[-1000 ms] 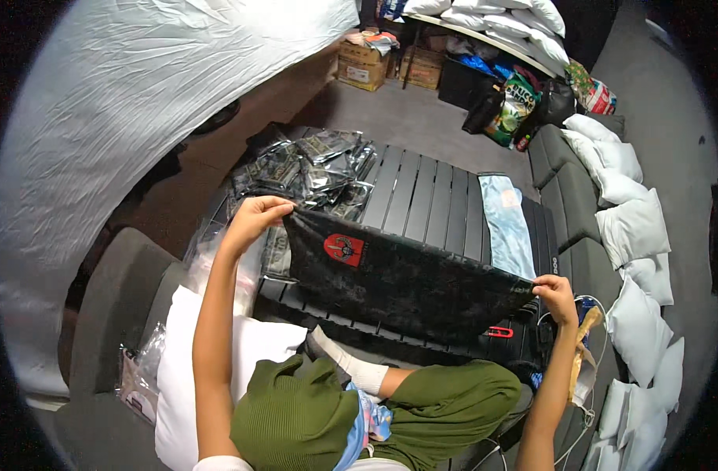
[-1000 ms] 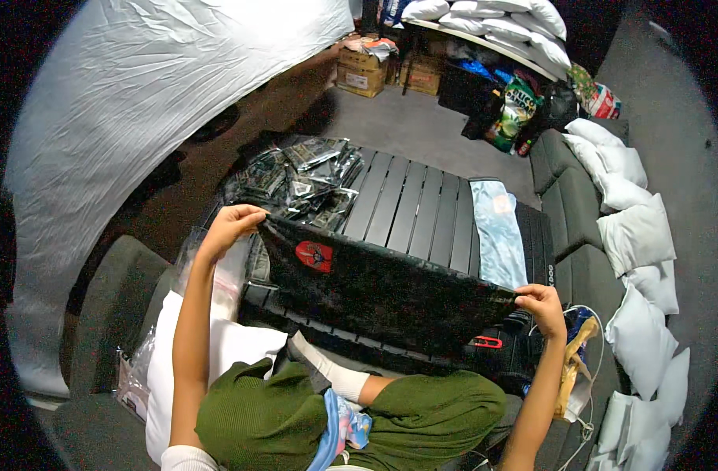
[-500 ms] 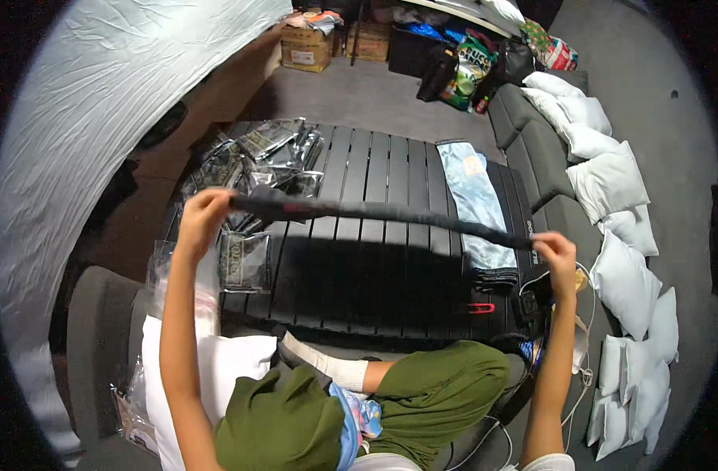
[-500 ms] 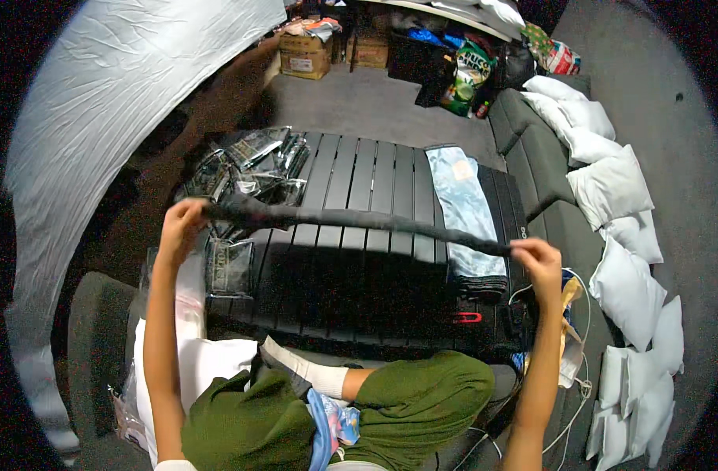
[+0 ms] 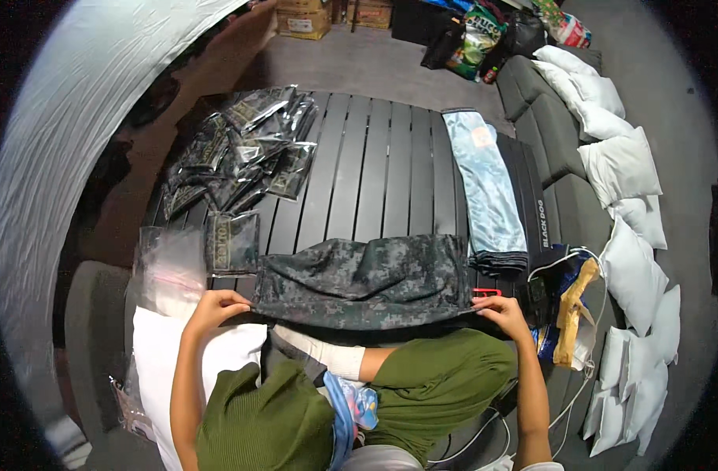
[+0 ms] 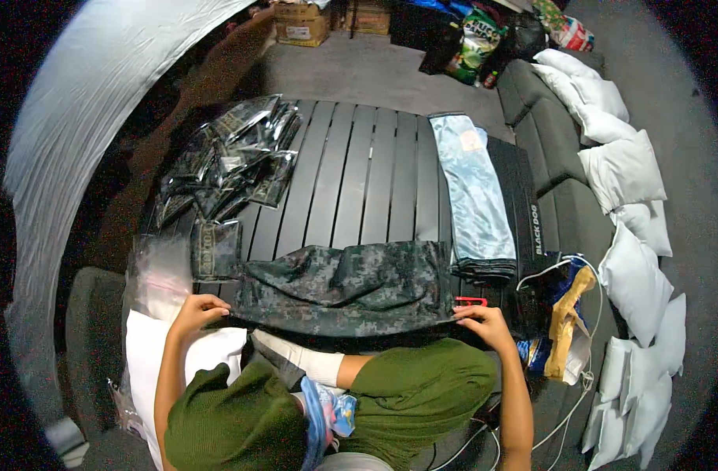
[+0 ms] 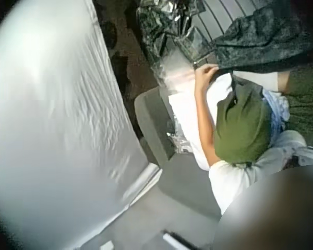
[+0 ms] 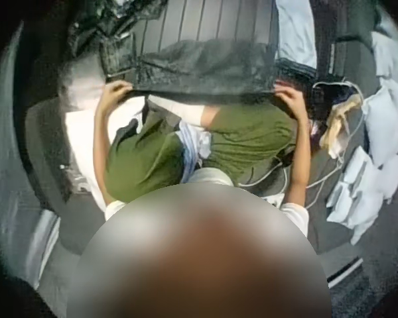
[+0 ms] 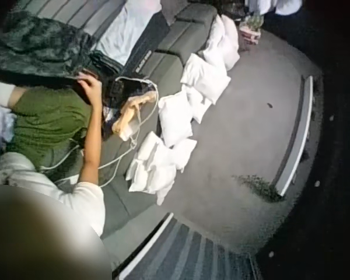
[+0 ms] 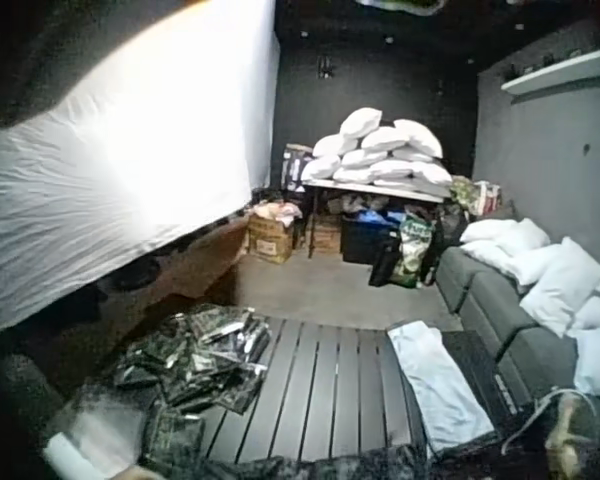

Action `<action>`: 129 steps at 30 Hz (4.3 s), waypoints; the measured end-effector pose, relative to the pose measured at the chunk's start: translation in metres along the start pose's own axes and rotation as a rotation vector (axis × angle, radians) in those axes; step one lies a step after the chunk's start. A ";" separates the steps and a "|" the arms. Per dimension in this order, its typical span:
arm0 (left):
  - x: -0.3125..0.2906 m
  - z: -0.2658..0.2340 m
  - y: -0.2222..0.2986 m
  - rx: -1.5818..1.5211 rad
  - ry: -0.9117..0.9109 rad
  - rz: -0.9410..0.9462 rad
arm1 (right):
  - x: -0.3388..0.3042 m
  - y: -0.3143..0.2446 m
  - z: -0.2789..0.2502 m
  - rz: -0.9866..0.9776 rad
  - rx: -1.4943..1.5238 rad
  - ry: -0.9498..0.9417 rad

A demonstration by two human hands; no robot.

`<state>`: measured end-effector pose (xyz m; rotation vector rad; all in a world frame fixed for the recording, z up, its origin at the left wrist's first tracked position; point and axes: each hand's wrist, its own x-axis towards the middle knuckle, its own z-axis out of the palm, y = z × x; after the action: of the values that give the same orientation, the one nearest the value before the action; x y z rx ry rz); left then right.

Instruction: Folding a neck gaiter and sealing it in a plastic bag.

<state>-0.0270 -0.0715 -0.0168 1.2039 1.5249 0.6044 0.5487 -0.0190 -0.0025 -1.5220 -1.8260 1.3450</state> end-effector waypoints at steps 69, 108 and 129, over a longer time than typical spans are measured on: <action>0.044 -0.031 -0.002 -0.407 -0.152 0.109 | 0.029 -0.024 -0.002 0.109 0.337 -0.119; 0.090 -0.009 0.028 -0.059 0.201 0.495 | 0.111 -0.001 -0.010 0.037 0.177 0.234; 0.131 -0.026 0.005 0.100 0.531 0.274 | 0.174 0.007 0.020 -0.058 -0.120 0.486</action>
<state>-0.0416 0.0550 -0.0589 1.4136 1.8553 1.1077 0.4801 0.1304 -0.0623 -1.6627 -1.6412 0.7586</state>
